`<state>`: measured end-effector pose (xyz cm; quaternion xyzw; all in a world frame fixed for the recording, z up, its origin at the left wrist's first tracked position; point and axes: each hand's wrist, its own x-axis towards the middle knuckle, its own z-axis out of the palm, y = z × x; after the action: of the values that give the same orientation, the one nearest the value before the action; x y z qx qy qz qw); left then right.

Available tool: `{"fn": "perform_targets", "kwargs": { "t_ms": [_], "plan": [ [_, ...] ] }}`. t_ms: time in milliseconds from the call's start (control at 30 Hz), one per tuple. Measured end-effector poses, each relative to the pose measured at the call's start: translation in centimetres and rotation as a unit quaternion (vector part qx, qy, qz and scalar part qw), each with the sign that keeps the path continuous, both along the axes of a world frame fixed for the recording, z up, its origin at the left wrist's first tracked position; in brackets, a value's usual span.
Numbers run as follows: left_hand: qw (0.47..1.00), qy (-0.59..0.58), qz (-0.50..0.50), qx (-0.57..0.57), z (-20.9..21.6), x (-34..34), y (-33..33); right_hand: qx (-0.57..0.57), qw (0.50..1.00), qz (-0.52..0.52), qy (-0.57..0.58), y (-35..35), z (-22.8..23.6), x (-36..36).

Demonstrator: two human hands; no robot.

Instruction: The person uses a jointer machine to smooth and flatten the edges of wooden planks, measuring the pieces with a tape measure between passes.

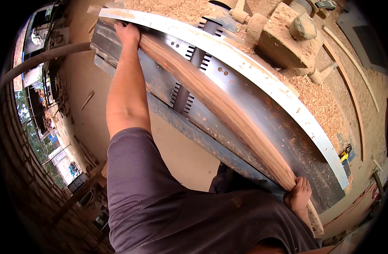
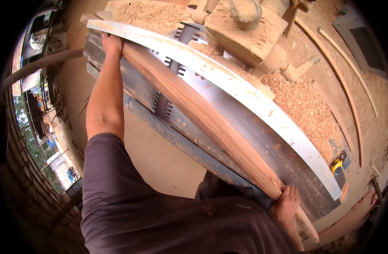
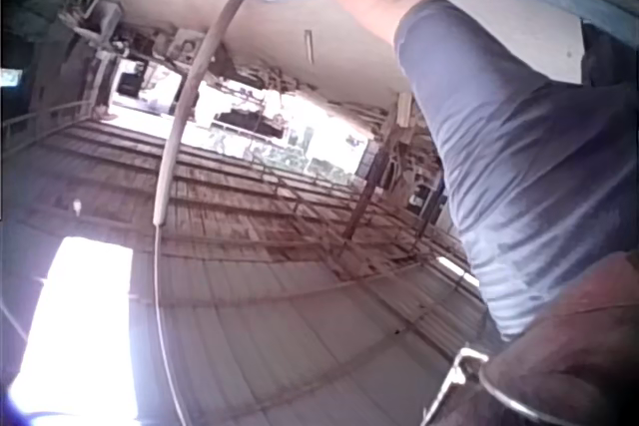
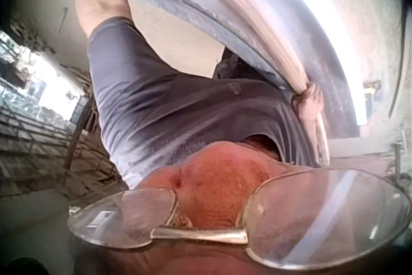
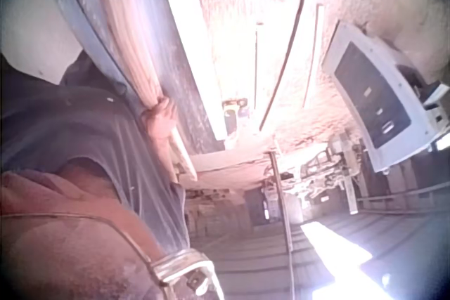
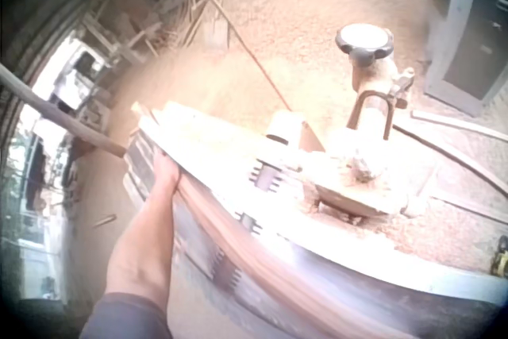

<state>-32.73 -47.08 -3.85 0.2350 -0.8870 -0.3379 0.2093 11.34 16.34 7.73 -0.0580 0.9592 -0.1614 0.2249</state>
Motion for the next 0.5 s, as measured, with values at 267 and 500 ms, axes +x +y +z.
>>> {"fn": "perform_targets", "kwargs": {
  "t_ms": [267,500],
  "plan": [
    [0.983,-0.129,-0.014,-0.127,1.1,3.4,2.6,-0.011,1.000,0.006,0.008,0.2,0.4,-0.1],
    [0.971,-0.190,-0.006,-0.143,2.3,12.4,15.8,-0.060,0.997,0.004,0.038,1.8,0.4,1.2]
  ]
}}
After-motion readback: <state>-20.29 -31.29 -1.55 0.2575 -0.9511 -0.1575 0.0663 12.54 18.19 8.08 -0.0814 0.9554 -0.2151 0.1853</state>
